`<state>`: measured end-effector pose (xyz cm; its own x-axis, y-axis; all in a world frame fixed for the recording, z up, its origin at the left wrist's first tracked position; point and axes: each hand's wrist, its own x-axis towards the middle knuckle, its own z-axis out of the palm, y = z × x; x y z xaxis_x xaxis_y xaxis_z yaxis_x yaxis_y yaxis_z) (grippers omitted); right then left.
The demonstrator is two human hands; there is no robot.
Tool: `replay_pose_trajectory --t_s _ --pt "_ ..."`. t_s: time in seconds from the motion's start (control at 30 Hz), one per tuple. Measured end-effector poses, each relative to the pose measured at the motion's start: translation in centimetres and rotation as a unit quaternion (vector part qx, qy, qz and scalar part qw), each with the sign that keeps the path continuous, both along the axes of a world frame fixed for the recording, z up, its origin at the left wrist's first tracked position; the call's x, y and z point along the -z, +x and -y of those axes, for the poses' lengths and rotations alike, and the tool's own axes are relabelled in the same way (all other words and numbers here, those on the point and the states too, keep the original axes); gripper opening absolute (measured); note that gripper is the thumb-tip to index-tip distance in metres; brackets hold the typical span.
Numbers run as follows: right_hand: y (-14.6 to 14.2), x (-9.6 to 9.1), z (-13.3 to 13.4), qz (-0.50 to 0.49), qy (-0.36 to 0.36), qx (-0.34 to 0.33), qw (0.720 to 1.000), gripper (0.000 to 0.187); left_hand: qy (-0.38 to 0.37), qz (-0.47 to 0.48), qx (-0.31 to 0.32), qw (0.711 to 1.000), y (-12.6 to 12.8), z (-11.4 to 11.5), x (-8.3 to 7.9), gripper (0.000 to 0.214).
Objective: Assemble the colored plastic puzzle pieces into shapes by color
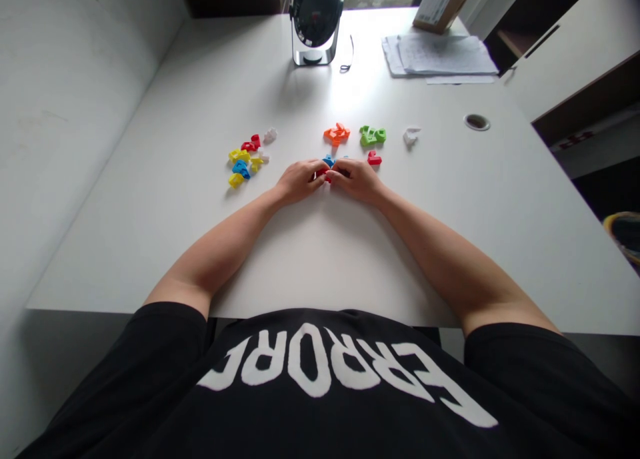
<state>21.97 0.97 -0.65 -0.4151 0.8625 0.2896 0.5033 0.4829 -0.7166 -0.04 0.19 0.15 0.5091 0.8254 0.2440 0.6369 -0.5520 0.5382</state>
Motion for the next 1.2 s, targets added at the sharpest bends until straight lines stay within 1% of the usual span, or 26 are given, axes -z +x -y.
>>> replay_pose_trajectory --t_s 0.3,0.83,1.2 --pt "0.02 -0.58 0.38 0.005 -0.003 -0.010 1.000 0.053 -0.006 -0.003 -0.003 1.000 -0.01 0.01 -0.07 0.026" --pt "-0.13 -0.55 0.24 0.004 -0.006 0.000 1.000 0.059 -0.004 -0.007 -0.004 1.000 0.02 0.09 -0.25 0.027" --pt "-0.17 -0.93 0.46 0.009 -0.009 0.004 1.000 0.055 -0.006 -0.006 -0.005 1.000 0.11 0.18 -0.39 0.026"
